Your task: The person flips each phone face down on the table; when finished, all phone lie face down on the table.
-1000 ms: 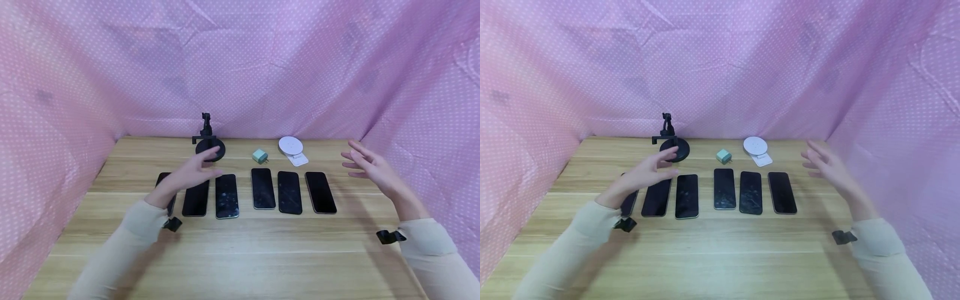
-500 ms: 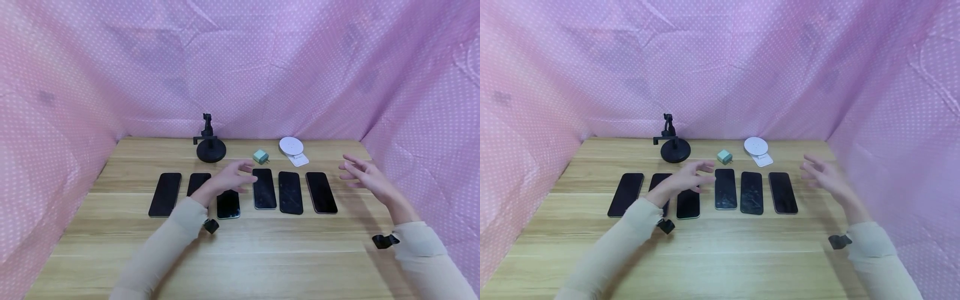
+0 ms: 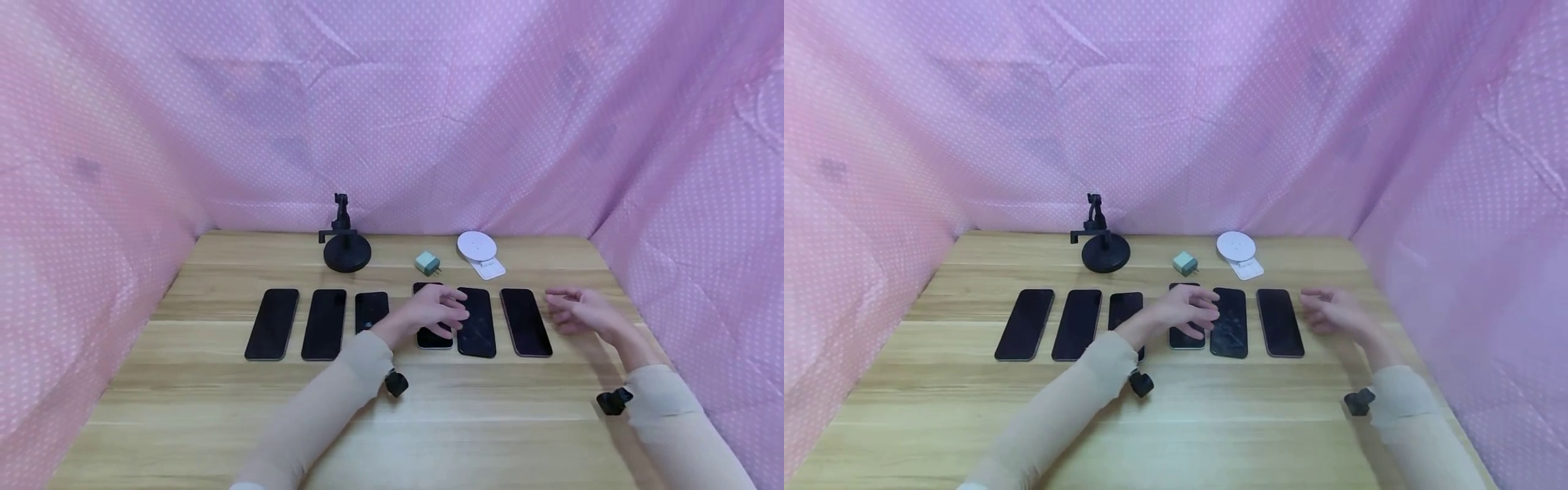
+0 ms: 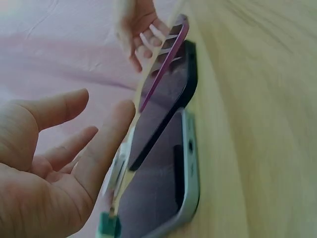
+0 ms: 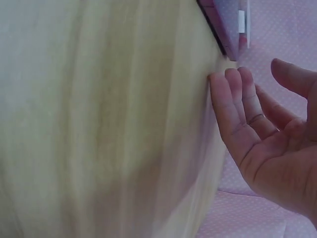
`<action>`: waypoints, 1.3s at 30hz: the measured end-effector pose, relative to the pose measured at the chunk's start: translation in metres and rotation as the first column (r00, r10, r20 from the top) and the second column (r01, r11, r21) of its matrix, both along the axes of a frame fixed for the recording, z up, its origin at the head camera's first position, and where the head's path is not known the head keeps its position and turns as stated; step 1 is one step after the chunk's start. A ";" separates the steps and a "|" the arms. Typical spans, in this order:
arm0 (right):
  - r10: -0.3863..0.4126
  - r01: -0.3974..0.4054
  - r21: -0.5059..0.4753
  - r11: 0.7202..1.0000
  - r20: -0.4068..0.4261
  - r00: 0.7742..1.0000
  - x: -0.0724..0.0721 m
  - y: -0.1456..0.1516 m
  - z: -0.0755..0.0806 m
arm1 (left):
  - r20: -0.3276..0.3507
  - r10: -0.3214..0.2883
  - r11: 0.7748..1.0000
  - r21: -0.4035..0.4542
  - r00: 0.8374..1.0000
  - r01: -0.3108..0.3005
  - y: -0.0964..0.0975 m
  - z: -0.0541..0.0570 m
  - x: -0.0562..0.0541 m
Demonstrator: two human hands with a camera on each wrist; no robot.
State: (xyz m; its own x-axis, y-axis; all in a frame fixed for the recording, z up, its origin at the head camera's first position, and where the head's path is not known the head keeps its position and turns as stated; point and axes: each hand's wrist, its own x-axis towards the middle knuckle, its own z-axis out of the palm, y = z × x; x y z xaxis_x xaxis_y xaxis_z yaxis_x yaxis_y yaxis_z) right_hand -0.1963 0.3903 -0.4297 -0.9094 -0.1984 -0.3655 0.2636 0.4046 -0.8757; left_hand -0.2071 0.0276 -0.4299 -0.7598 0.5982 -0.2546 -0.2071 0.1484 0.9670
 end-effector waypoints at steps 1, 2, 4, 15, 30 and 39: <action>0.007 -0.007 -0.005 1.000 0.012 1.000 0.000 0.000 -0.003 | -0.008 0.002 1.000 -0.013 1.000 -0.002 0.005 -0.001 0.001; 0.015 -0.014 -0.015 1.000 0.026 1.000 -0.001 0.000 -0.006 | -0.017 0.001 1.000 -0.026 1.000 -0.001 0.010 -0.002 0.002; 0.028 -0.027 -0.021 0.999 0.049 0.998 -0.002 -0.001 -0.011 | -0.033 -0.002 0.999 -0.053 0.999 0.001 0.019 -0.004 0.003; 0.066 -0.069 0.030 0.997 0.105 0.992 -0.009 -0.012 -0.008 | 0.017 0.019 1.000 -0.018 1.000 -0.018 0.055 -0.008 0.002; 0.070 -0.074 0.030 0.997 0.110 0.991 -0.013 -0.008 -0.014 | 0.087 0.037 0.999 -0.016 0.996 -0.036 0.084 -0.017 0.002; 0.062 -0.069 0.054 0.996 0.122 0.991 -0.013 -0.001 -0.012 | 0.112 0.022 1.000 0.018 0.993 -0.024 0.096 -0.020 0.002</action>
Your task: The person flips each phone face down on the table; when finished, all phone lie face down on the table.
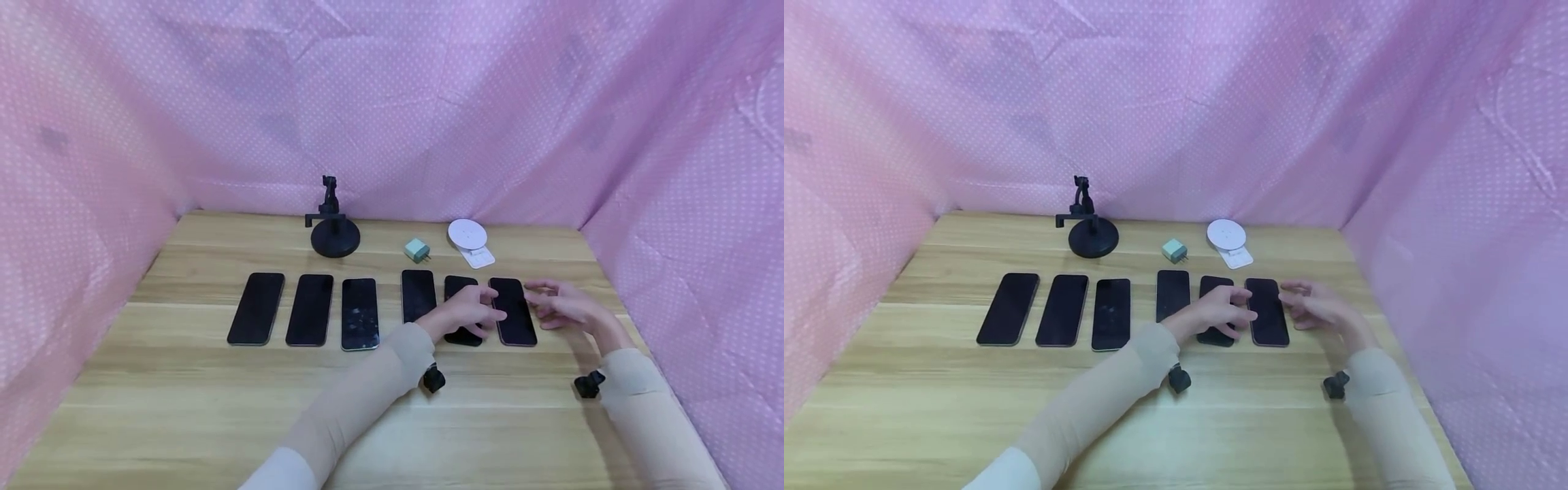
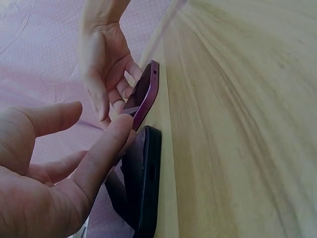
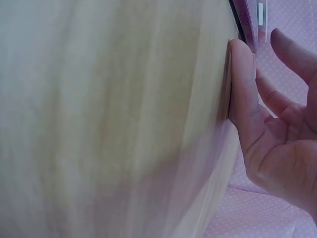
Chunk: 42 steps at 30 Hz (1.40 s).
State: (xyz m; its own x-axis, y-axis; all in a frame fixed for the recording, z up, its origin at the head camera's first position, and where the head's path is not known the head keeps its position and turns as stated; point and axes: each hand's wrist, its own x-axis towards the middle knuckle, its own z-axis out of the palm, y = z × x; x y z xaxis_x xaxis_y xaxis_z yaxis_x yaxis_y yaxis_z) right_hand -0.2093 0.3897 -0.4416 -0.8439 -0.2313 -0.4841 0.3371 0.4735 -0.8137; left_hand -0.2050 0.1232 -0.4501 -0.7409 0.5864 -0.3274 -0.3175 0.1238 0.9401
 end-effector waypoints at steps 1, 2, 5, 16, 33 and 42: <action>0.004 -0.004 -0.002 1.000 0.001 1.000 0.000 0.000 -0.001 | 0.000 0.001 1.000 -0.002 1.000 -0.001 0.000 0.000 0.001; 0.007 -0.007 -0.005 1.000 0.002 1.000 0.001 0.000 -0.002 | 0.000 0.003 1.000 -0.005 1.000 -0.003 0.001 -0.001 0.002; 0.011 -0.011 -0.008 1.000 0.003 1.000 0.003 -0.001 -0.003 | 0.006 0.011 1.000 -0.002 1.000 -0.011 0.002 -0.002 0.005; 0.005 -0.005 0.007 1.000 -0.018 1.000 0.008 -0.002 0.007 | 0.036 0.049 0.998 0.029 0.998 -0.050 0.010 0.001 0.008; -0.008 0.008 -0.030 1.000 -0.017 1.000 0.011 -0.010 0.008 | 0.014 0.118 0.993 0.007 0.993 -0.118 0.021 0.001 0.014; 0.035 -0.034 -0.108 0.994 0.007 0.999 0.001 -0.006 0.003 | 0.006 0.134 0.991 -0.001 0.991 -0.134 0.019 -0.004 0.007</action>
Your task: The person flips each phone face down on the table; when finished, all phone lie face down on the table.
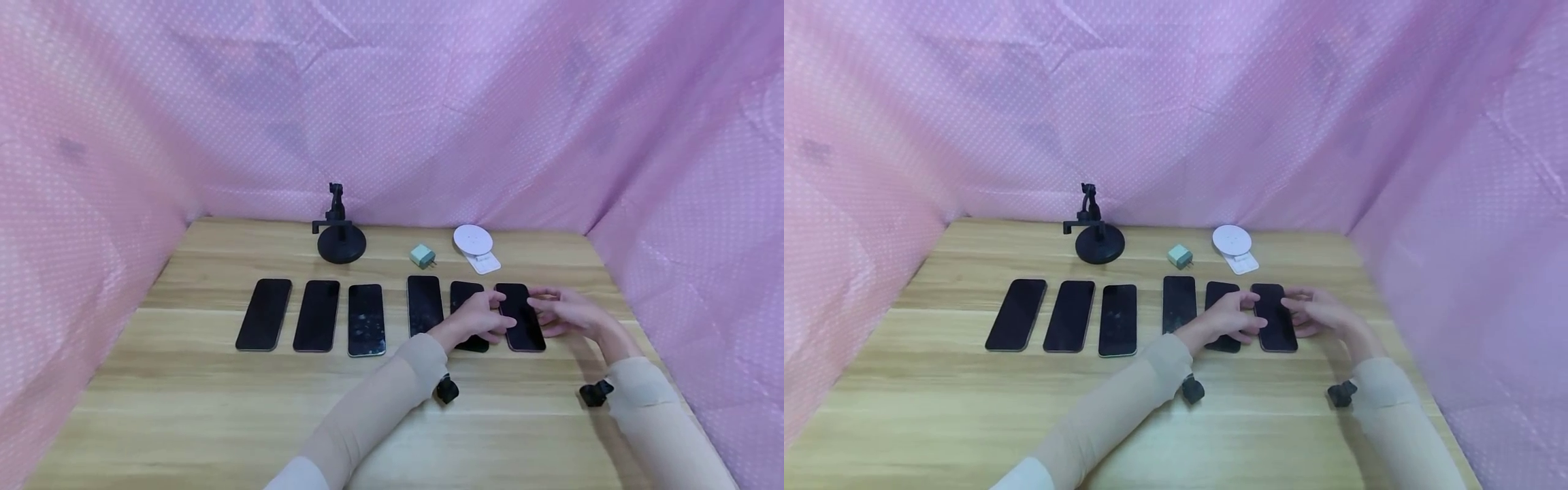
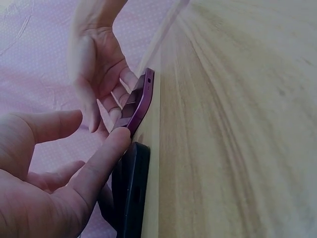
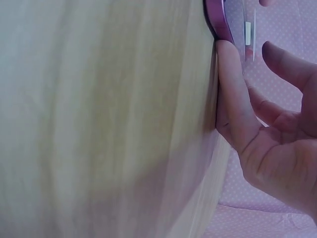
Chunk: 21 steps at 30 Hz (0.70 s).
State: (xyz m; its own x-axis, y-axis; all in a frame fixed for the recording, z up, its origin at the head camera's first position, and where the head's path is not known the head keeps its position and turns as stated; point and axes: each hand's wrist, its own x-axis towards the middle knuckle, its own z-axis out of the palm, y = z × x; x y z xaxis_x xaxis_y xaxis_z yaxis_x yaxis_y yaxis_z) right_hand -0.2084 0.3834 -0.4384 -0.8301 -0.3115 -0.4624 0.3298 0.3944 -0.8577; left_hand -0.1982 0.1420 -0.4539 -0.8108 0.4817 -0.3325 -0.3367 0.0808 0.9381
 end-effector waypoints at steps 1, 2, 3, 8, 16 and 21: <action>0.007 -0.007 -0.007 1.000 0.003 1.000 0.000 0.000 -0.001 | 0.000 0.000 1.000 -0.003 1.000 0.000 0.000 -0.001 0.000; 0.018 -0.018 -0.019 1.000 0.004 1.000 0.000 0.001 -0.002 | 0.000 -0.002 1.000 -0.006 1.000 0.002 -0.001 -0.002 0.000; 0.020 -0.020 -0.013 1.000 0.002 1.000 0.001 0.000 -0.001 | 0.000 -0.007 1.000 -0.007 1.000 0.007 -0.001 -0.002 0.001; -0.003 0.003 -0.004 1.000 0.010 1.000 0.006 -0.002 0.004 | 0.003 -0.021 1.000 -0.001 1.000 0.021 0.001 -0.001 0.002; -0.002 0.002 0.003 1.000 0.025 1.000 0.004 -0.001 0.003 | 0.017 -0.002 1.000 -0.007 1.000 0.002 0.001 -0.002 0.001; 0.002 -0.002 -0.023 1.000 0.020 1.000 0.001 0.001 0.003 | 0.023 0.005 1.000 0.006 1.000 -0.005 0.000 -0.001 0.000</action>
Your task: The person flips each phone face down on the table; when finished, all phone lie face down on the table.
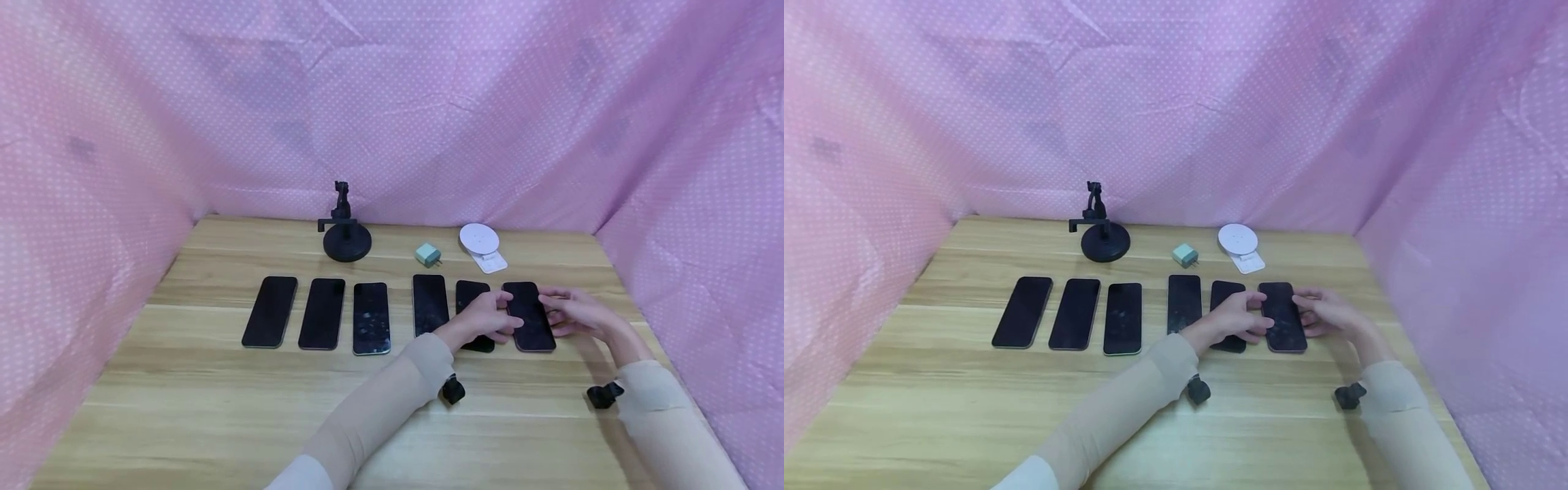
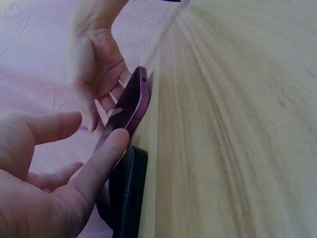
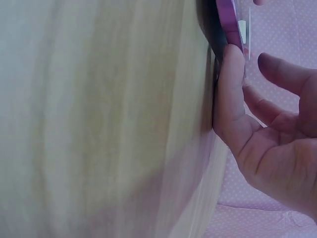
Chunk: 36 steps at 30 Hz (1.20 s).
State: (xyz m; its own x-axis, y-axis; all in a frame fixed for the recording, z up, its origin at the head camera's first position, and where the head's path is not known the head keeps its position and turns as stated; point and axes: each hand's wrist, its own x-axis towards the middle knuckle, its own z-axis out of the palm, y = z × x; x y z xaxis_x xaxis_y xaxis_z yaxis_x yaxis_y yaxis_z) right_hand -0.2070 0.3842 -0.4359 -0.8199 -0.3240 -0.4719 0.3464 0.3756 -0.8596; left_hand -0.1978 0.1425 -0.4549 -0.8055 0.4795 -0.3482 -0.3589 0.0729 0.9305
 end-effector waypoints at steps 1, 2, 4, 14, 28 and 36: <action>0.000 0.000 -0.008 1.000 -0.002 1.000 0.000 0.001 0.001 | 0.001 0.000 1.000 0.005 1.000 0.000 0.000 0.000 -0.001; -0.011 0.011 -0.019 1.000 0.001 1.000 0.001 0.001 0.001 | 0.001 0.001 1.000 0.011 1.000 -0.001 0.000 -0.001 -0.001; -0.029 0.030 -0.046 0.999 0.009 1.000 0.001 0.002 0.002 | 0.007 0.005 1.000 0.023 1.000 -0.005 0.001 -0.001 -0.002; 0.007 -0.014 -0.210 0.978 -0.031 0.999 0.003 0.003 0.005 | 0.048 0.000 0.997 0.076 0.999 -0.004 0.006 -0.003 -0.004; 0.031 -0.039 -0.169 0.985 -0.050 0.998 0.004 -0.011 0.005 | 0.056 -0.020 0.996 0.085 0.998 0.015 0.007 0.005 -0.004; 0.093 -0.098 -0.136 0.986 -0.039 0.995 0.009 -0.024 0.006 | 0.064 -0.038 0.989 0.146 0.997 0.029 0.003 0.002 -0.005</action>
